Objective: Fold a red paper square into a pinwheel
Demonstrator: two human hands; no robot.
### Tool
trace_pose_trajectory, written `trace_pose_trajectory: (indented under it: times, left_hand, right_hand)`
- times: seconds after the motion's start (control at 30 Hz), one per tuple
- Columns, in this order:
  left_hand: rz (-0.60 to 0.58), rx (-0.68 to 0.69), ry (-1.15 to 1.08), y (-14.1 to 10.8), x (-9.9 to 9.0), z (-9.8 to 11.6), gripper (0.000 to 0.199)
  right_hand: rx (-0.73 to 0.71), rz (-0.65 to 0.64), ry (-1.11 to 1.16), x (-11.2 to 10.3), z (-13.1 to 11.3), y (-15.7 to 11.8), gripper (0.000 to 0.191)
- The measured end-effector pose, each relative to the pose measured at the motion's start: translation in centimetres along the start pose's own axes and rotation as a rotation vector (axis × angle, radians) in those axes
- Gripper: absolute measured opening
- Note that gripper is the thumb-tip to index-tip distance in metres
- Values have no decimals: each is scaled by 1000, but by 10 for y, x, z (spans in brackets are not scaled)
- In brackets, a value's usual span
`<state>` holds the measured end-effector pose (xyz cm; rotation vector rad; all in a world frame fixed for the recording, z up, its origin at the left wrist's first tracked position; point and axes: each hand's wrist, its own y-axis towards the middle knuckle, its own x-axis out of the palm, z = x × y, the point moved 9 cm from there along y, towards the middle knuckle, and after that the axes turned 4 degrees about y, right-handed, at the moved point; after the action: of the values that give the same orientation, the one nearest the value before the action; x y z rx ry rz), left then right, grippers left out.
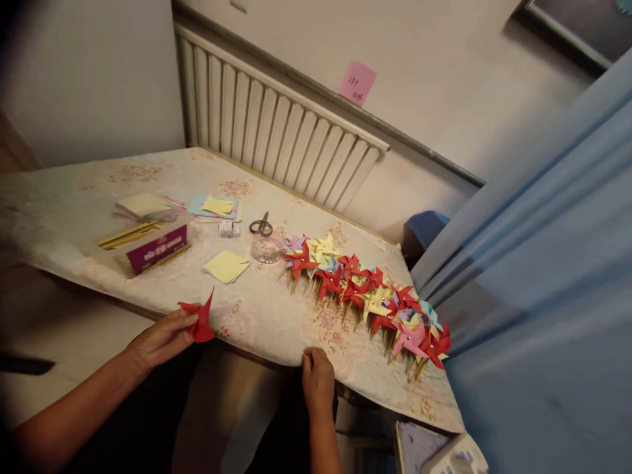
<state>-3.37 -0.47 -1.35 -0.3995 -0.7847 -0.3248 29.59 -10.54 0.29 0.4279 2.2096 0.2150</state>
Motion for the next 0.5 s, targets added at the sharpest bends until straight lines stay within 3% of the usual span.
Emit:
trace_pose_trajectory:
  times: [0.23, 0.5]
  left_hand:
    - [-49, 16, -16, -17, 2, -7, 21]
    - [-73, 18, -23, -31, -7, -15, 21]
  right_hand:
    - [-121, -30, -165, 5, -18, -15, 20]
    - [-291, -99, -247, 10, -48, -54, 20]
